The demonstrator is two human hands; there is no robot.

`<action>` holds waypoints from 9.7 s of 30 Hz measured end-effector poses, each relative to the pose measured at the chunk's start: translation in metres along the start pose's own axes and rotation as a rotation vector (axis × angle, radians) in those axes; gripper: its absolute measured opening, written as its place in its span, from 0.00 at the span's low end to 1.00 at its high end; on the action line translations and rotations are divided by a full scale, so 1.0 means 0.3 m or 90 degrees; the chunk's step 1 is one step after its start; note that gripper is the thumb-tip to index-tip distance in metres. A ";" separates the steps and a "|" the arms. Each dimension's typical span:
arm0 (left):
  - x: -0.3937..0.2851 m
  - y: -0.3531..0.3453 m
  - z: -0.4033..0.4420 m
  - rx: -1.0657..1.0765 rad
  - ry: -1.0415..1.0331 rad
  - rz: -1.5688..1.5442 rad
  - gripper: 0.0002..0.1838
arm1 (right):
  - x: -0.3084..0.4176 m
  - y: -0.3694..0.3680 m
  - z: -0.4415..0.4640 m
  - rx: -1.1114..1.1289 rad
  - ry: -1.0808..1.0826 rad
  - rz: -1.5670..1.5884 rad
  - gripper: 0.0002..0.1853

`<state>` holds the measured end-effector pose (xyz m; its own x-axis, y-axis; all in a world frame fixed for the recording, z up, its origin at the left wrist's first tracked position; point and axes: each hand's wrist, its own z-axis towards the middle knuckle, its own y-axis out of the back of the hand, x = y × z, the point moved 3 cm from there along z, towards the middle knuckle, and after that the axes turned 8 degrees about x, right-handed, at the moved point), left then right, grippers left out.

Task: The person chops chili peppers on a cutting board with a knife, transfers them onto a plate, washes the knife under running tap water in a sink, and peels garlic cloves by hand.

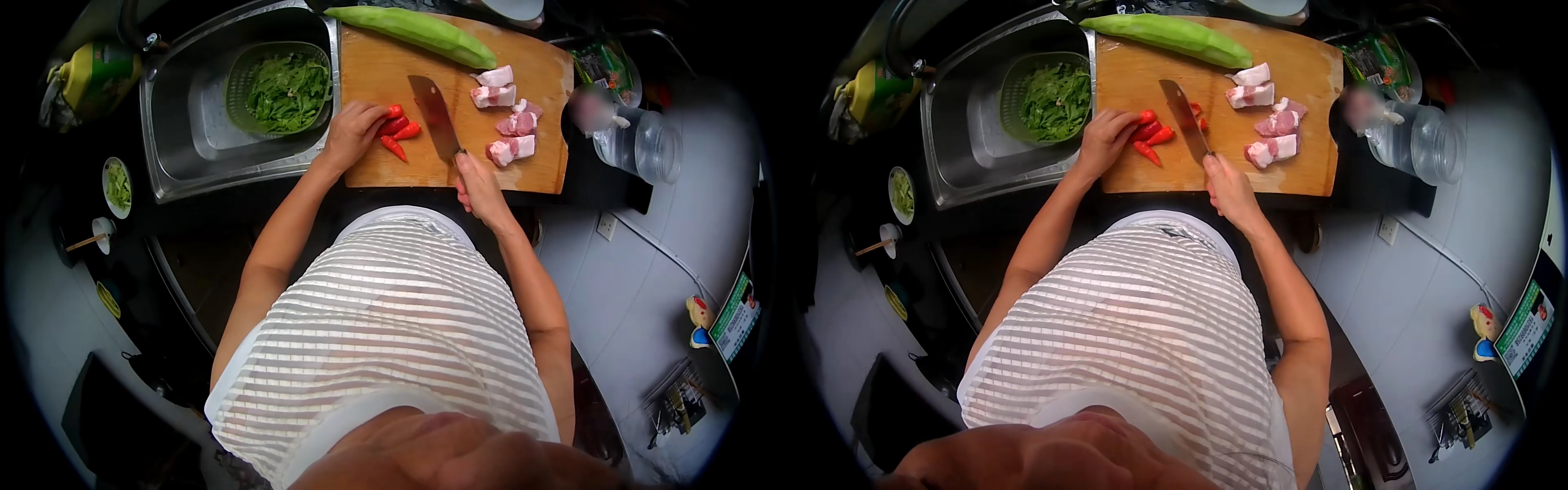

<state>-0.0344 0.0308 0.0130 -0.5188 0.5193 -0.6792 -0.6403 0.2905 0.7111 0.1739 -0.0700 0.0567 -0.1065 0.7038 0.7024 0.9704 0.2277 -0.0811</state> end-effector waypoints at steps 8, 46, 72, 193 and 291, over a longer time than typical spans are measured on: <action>-0.049 -0.072 0.100 0.098 -0.244 0.053 0.13 | 0.127 0.039 -0.070 -0.117 0.191 -0.411 0.18; -0.025 -0.093 0.110 0.079 -0.261 -0.005 0.11 | 0.062 0.080 0.093 0.033 -0.026 -0.142 0.18; -0.030 -0.087 0.063 0.114 -0.239 0.024 0.12 | 0.113 0.044 -0.048 -0.009 0.068 -0.479 0.19; -0.060 -0.102 -0.082 0.080 -0.184 -0.004 0.12 | 0.028 -0.040 -0.020 0.025 0.102 -0.414 0.19; -0.036 -0.088 0.038 -0.020 -0.125 0.042 0.16 | 0.203 0.096 0.151 0.083 0.191 -0.425 0.21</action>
<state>-0.0054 0.0268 0.0036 -0.4424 0.6836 -0.5805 -0.6277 0.2263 0.7449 0.1856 0.0100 0.0650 -0.5833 0.1778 0.7926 0.6838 0.6341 0.3610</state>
